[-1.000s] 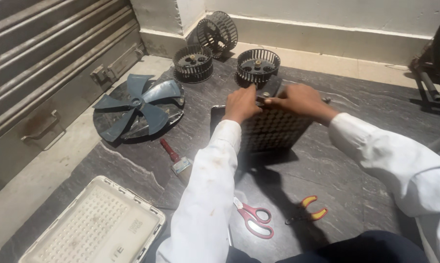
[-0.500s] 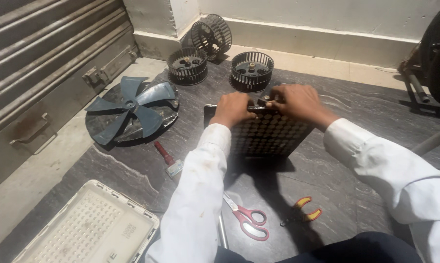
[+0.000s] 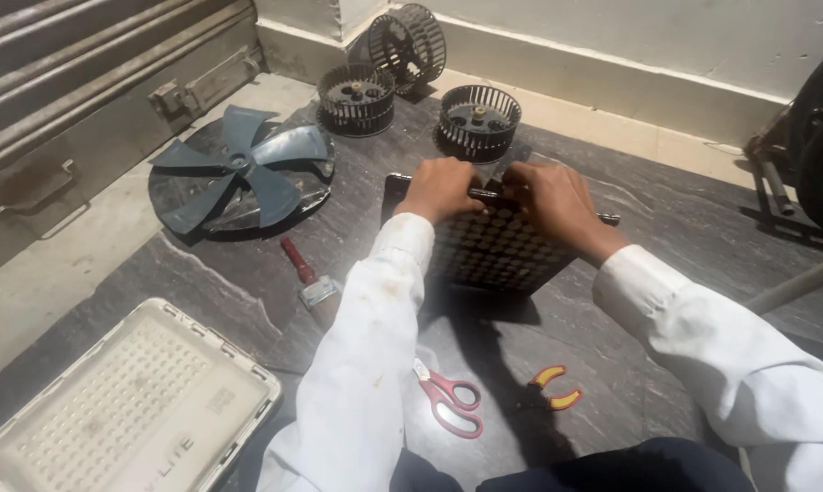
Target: The person removes a metal bracket from a rectangular LED panel using a screwdriver, then flips the panel to access the LED array. They use a brush to clean the surface and a screwdriver to adjust or remove individual LED components.
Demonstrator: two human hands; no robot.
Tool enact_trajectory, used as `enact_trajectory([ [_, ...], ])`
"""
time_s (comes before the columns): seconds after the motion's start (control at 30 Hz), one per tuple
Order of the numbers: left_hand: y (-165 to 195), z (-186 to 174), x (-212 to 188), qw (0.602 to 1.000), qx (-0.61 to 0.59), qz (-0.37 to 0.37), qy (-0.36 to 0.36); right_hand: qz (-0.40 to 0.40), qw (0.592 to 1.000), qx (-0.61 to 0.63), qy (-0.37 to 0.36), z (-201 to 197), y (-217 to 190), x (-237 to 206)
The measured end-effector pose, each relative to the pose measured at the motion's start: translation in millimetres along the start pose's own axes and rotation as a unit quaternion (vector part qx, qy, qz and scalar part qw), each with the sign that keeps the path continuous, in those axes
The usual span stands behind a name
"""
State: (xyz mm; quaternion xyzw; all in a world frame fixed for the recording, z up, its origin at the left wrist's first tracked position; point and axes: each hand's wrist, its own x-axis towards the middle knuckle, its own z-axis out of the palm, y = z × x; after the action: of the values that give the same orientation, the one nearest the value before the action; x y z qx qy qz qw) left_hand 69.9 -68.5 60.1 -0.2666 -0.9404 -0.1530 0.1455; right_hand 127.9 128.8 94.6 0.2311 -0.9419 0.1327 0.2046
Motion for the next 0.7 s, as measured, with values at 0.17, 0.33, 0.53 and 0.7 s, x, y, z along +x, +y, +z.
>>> enact_trajectory([
  [0.17, 2, 0, -9, 1.000, -0.004, 0.001, -0.016, 0.011, 1.000, 0.021, -0.019, 3, -8, -8],
  [0.33, 6, -1, -10, 0.999, 0.013, -0.011, -0.038, 0.055, 0.995, 0.084, 0.004, 10, -4, 0],
  [0.53, 7, 2, -22, 0.999, -0.023, 0.020, -0.017, 0.188, 0.976, 0.087, -0.065, 4, 0, 10],
  [0.7, 7, 3, -22, 0.999, -0.019, 0.001, -0.029, 0.124, 0.986, 0.113, -0.017, 2, 3, 4],
])
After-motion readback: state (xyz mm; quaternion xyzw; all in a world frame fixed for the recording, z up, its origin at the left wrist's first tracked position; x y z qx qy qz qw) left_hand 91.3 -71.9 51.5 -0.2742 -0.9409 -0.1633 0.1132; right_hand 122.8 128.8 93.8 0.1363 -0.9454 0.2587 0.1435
